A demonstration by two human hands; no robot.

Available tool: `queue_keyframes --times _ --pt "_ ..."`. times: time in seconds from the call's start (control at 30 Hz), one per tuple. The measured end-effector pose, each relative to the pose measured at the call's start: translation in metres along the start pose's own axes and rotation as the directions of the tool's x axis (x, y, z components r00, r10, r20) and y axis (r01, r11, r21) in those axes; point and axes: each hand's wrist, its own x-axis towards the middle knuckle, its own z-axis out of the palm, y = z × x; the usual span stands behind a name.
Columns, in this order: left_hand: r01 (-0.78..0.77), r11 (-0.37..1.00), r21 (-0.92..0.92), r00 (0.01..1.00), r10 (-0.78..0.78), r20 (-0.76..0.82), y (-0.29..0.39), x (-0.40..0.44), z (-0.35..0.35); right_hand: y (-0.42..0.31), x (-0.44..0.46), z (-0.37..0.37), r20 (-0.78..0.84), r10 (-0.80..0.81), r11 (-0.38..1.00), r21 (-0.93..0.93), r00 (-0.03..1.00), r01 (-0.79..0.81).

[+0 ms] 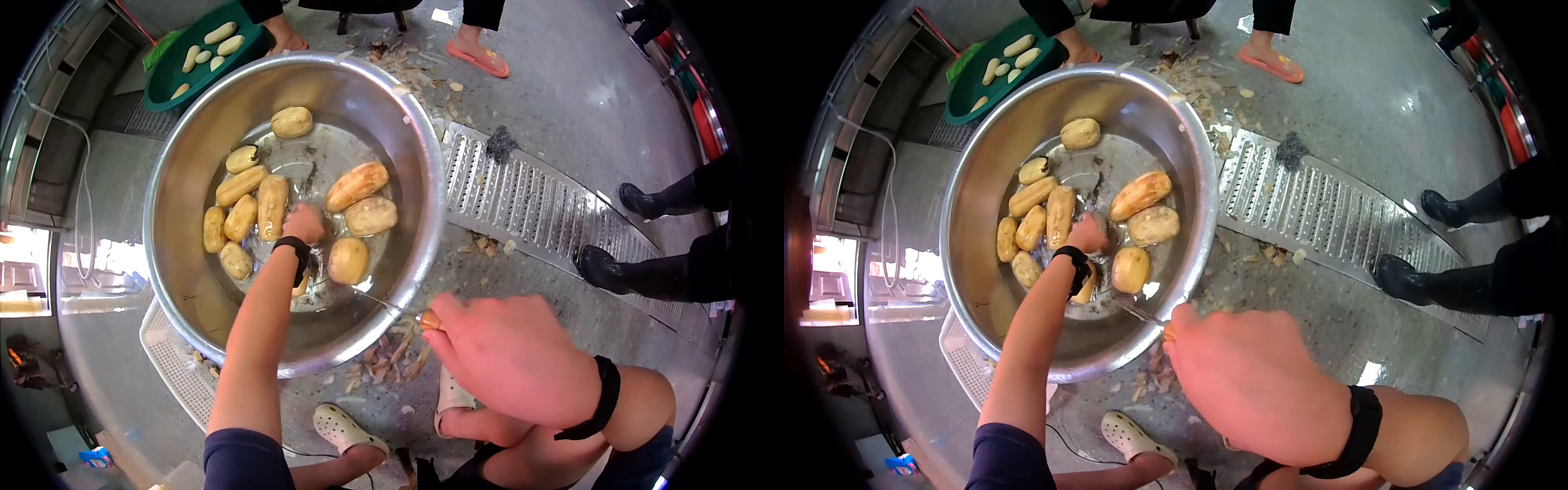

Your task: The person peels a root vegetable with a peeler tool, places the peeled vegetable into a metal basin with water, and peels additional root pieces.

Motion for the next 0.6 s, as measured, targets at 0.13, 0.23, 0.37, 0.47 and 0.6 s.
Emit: queue_keyframes --times 0.13,0.23,0.37,0.47,0.6 --pt "-0.25 0.949 -0.194 0.868 0.308 0.39 0.01 -0.05 -0.076 -0.005 -0.005 0.0 0.056 0.062 0.998 0.014 0.996 -0.063" --pt "-0.041 0.918 -0.394 0.81 0.261 0.525 0.005 -0.088 -0.106 -0.004 -0.009 0.008 -0.011 -0.004 1.0 -0.024 1.0 0.004" --pt "0.206 0.52 -0.829 0.785 0.418 0.458 -0.015 -0.177 -0.153 -0.015 -0.015 0.01 -0.161 -0.09 0.996 0.003 0.983 0.091" --pt "0.208 0.193 -0.959 0.802 0.528 0.28 -0.018 -0.261 -0.189 -0.03 -0.018 0.015 -0.246 -0.127 0.986 0.073 0.961 0.149" --pt "0.22 -0.122 -0.968 0.882 0.449 0.144 -0.027 -0.358 -0.213 -0.063 -0.02 0.024 -0.314 -0.138 0.977 0.111 0.939 0.181"
